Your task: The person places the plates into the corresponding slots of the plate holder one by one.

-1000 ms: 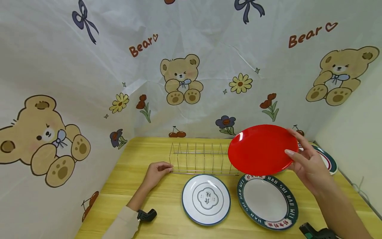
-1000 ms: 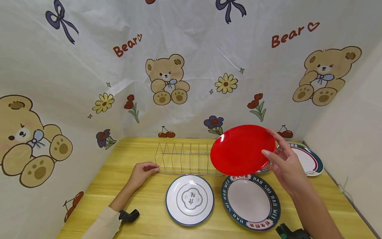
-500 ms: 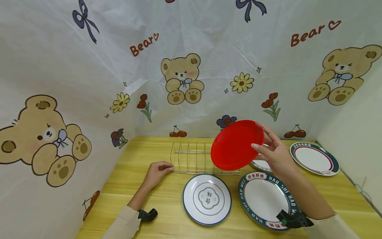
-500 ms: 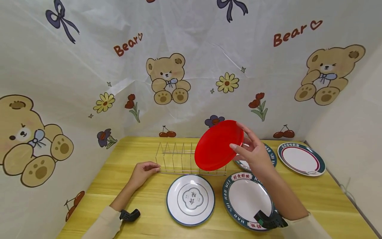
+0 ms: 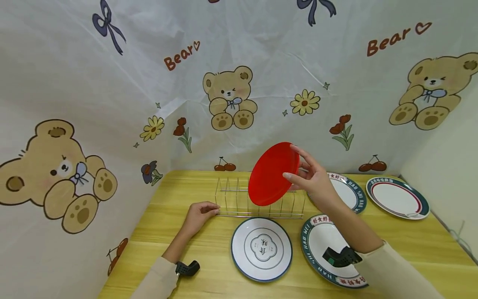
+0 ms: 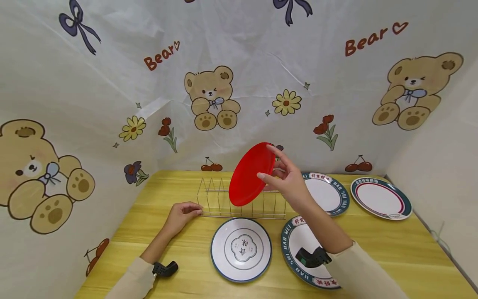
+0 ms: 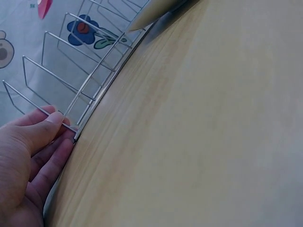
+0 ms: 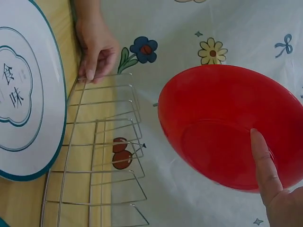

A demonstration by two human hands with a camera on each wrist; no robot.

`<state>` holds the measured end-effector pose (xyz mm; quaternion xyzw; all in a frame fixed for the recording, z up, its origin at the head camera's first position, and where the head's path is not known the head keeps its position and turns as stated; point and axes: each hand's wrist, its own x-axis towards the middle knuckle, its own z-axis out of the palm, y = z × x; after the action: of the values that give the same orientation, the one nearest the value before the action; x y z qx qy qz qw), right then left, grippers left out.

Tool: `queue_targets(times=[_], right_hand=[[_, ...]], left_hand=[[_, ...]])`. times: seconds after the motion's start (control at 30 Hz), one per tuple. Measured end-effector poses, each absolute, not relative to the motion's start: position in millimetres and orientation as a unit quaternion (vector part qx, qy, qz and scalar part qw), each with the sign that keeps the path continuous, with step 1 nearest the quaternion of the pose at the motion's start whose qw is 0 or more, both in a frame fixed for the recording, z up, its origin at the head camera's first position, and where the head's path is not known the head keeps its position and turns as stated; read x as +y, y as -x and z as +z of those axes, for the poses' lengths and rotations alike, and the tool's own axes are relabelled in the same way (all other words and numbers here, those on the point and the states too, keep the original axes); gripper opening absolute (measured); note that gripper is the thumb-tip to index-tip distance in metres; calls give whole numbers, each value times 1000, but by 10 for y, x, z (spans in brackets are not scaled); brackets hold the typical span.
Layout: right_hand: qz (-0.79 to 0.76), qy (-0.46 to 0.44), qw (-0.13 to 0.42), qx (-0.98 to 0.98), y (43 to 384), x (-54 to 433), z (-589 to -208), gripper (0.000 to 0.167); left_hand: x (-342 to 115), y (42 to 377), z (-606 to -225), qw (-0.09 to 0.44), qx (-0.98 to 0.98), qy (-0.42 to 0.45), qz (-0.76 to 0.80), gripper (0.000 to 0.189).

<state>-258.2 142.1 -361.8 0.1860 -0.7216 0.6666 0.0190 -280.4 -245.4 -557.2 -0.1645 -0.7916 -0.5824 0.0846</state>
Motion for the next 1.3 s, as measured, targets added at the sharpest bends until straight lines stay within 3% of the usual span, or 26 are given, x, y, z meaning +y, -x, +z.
queue_targets(times=[0.5,0.77,1.3], right_hand=[[641,-232,27,-731,2752,800,-3659,78],[585,-244,38,-772,2810,529,-3750,79],[535,-260,56,-802,2877,125,-3925,78]], left_hand=[[-2435,2809,-5565,74,-784,164,-594,13],[-2327,2667,-5310,65,-789,156,-590,12],[-2359,2672,-5330,61,-798,155,-579,11]])
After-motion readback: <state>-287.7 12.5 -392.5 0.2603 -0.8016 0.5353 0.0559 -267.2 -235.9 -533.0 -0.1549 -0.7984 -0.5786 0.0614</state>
